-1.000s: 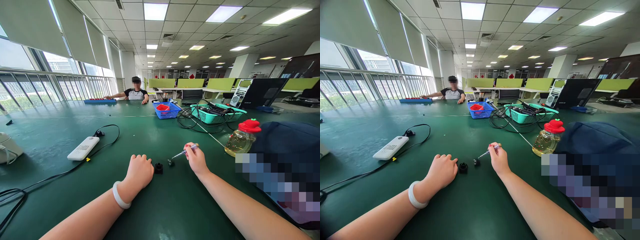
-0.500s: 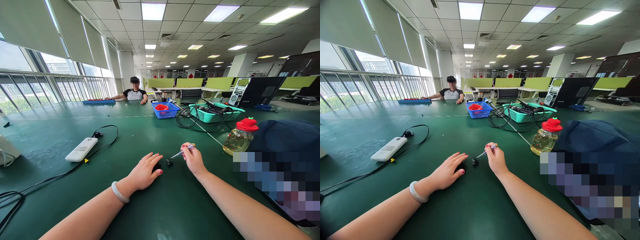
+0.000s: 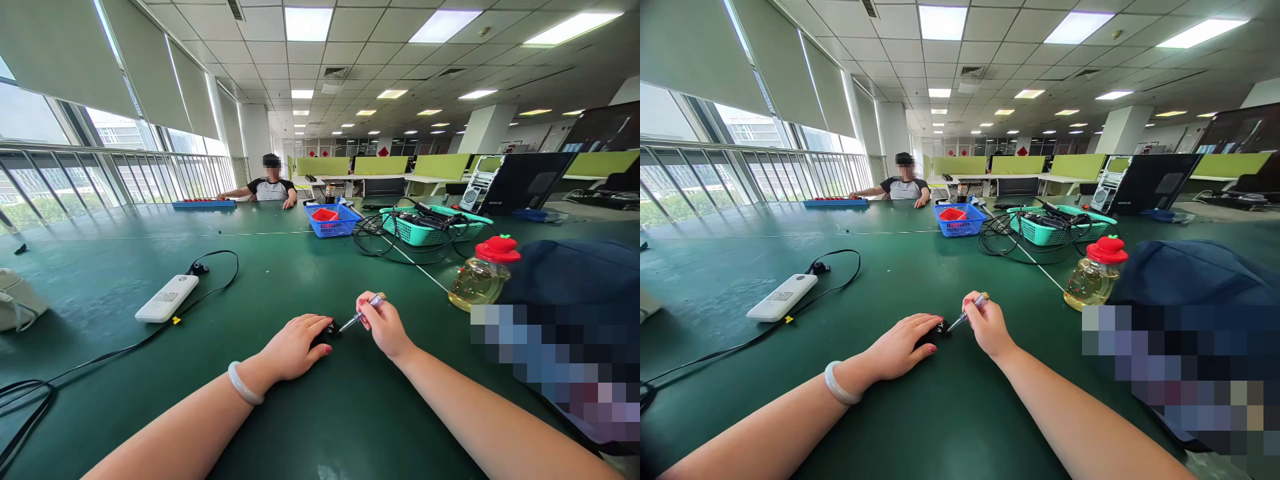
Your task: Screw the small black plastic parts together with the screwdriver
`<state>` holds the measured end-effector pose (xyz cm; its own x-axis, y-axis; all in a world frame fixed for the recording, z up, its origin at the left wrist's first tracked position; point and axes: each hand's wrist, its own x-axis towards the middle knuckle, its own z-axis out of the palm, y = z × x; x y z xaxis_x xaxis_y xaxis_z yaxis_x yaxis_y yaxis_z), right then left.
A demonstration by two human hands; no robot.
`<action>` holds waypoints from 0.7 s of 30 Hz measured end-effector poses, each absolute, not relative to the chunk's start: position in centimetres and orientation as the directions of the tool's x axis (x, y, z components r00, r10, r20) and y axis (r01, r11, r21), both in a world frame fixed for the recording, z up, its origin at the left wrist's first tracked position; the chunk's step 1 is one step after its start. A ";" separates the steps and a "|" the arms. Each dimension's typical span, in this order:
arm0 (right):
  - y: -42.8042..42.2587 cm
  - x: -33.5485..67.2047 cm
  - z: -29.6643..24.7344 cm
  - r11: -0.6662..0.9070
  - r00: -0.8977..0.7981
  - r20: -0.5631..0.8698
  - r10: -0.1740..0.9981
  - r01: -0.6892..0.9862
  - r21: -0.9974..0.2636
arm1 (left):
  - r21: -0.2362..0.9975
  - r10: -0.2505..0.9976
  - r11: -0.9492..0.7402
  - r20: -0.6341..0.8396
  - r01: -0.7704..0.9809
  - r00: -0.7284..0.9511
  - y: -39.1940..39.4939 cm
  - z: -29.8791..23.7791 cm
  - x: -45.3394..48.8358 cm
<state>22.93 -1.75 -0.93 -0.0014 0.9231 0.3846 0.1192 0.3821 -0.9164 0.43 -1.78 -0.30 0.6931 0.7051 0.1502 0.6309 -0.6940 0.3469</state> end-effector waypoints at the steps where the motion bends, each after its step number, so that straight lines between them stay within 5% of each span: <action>1: -1.9 22.8 -0.9 0.384 -0.026 0.383 0.923 0.104 -0.918 | 0.348 0.700 -0.700 0.157 0.624 0.697 -1.8 -0.3 0.4; 5: -1.9 22.8 -0.7 0.360 -0.029 0.360 0.933 0.003 -0.933 | 0.377 0.680 -0.718 0.199 0.585 0.706 -2.0 0.0 0.6; 11: -0.9 23.4 -0.7 0.402 0.233 0.353 0.906 -0.215 -0.890 | 0.435 0.741 -0.650 0.181 0.623 0.646 -3.3 0.1 1.5; 21: 0.7 23.5 -2.0 0.331 0.345 0.242 0.907 -0.227 -0.916 | 0.358 0.647 -0.745 0.183 0.563 0.740 -3.9 0.4 2.2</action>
